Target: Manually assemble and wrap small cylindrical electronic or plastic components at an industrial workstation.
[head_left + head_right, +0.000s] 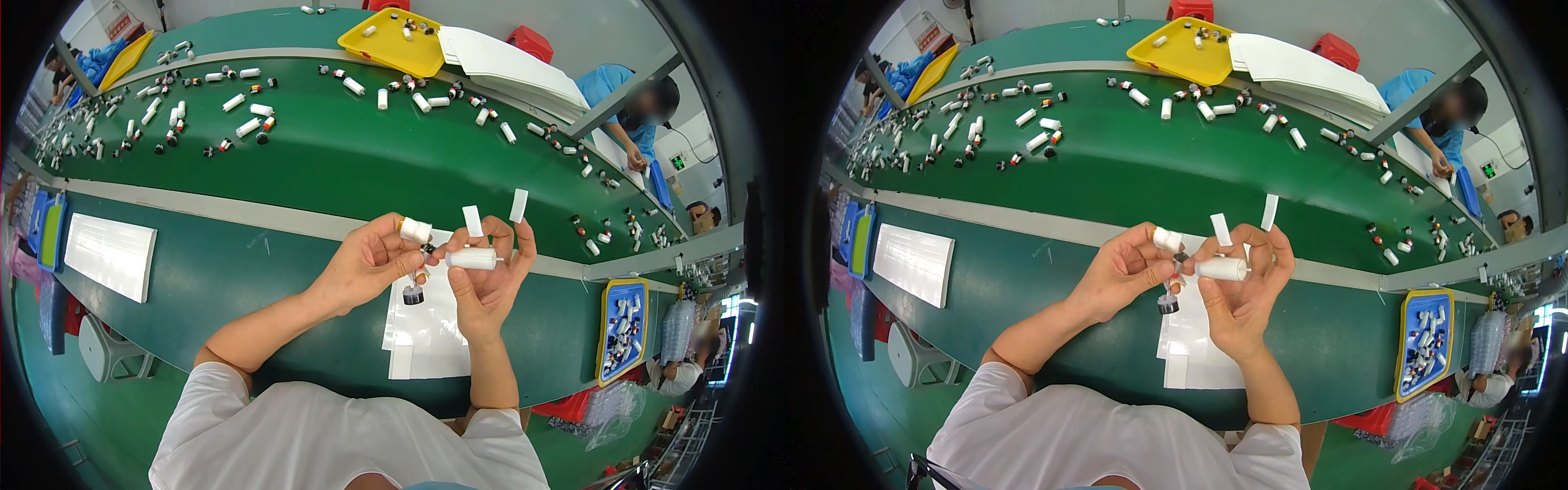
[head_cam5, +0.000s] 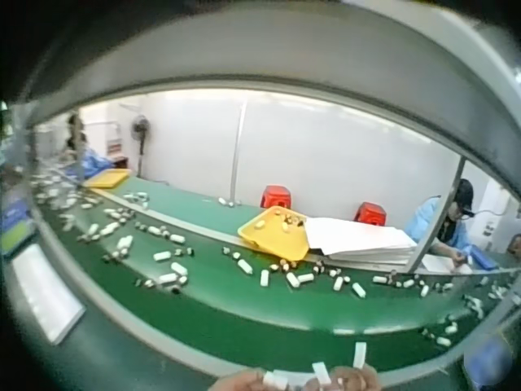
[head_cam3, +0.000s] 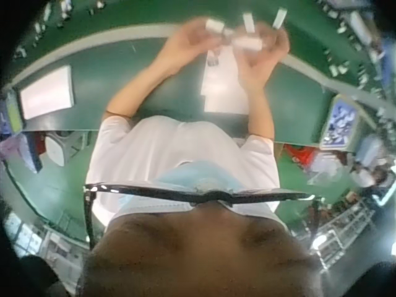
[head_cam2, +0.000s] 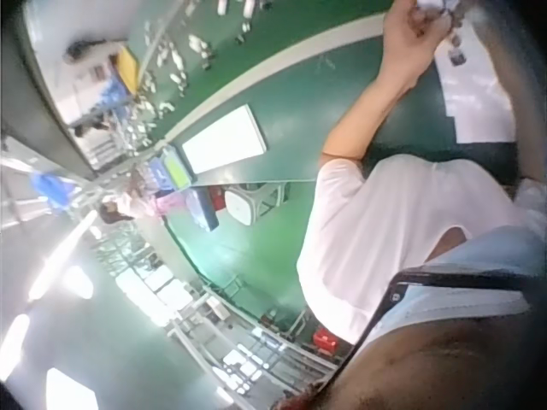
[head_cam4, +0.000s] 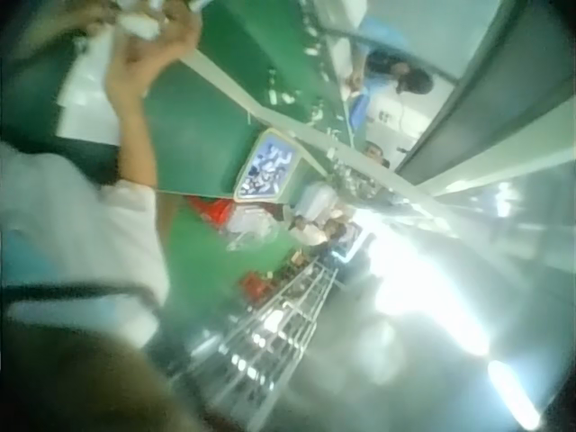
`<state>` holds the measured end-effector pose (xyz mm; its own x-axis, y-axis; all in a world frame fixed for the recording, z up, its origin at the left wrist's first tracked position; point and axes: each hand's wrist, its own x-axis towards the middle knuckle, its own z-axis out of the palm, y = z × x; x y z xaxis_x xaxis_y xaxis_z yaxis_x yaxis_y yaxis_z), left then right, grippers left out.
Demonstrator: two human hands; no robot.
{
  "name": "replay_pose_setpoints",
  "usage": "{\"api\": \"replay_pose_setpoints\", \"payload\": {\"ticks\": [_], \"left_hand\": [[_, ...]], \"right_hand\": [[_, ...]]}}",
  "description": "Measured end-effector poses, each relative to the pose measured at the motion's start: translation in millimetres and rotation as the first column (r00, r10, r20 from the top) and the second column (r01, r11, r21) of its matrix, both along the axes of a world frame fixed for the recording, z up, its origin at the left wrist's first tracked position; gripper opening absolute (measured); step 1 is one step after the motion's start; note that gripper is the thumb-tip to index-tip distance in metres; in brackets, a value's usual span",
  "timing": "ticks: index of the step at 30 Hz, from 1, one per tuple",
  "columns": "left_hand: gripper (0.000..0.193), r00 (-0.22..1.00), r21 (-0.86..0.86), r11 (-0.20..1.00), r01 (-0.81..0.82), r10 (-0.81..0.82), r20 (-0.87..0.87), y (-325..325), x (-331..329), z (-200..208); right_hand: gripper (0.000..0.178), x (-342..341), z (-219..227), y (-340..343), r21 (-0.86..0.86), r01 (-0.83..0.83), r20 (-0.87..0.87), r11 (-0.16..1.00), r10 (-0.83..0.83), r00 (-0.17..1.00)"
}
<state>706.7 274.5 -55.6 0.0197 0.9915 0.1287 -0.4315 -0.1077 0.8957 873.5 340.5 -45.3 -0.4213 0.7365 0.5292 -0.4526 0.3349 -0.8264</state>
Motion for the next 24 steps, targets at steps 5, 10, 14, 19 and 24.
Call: {"api": "replay_pose_setpoints", "payload": {"ticks": [5, 10, 14, 19, 24], "left_hand": [[0.03, 0.783, -0.234, 0.859, 0.456, -0.262, 0.564, 6.3, -2.4, -5.5], [0.029, 0.786, -0.295, 0.801, 0.52, -0.315, 0.532, 5.4, 8.1, -9.9], [0.029, 0.899, -0.31, 0.878, 0.364, -0.245, 0.363, 6.2, 12.5, 1.4], [0.026, 0.959, -0.267, 0.954, 0.134, -0.057, 0.279, 7.3, 17.3, -3.8], [0.03, 0.994, -0.167, 0.986, -0.01, 0.029, 0.106, 6.7, 30.4, 0.6]], "right_hand": [[0.09, 8.5, -3.7, 14.3, -0.032, -0.188, -0.074, 0.982, 0.185, 0.98], [0.097, 9.4, -8.0, 19.4, -0.013, -0.064, 0.017, 0.998, 0.064, 0.998], [0.094, 16.2, -8.4, 30.1, 0.218, 0.269, 0.171, 0.938, -0.308, 0.936], [0.06, 28.9, 5.1, 7.0, -0.519, 0.002, -0.057, 0.855, -0.037, 0.998], [0.057, 26.4, 0.9, 1.4, -0.568, -0.145, 0.003, 0.81, 0.178, 0.984]]}}
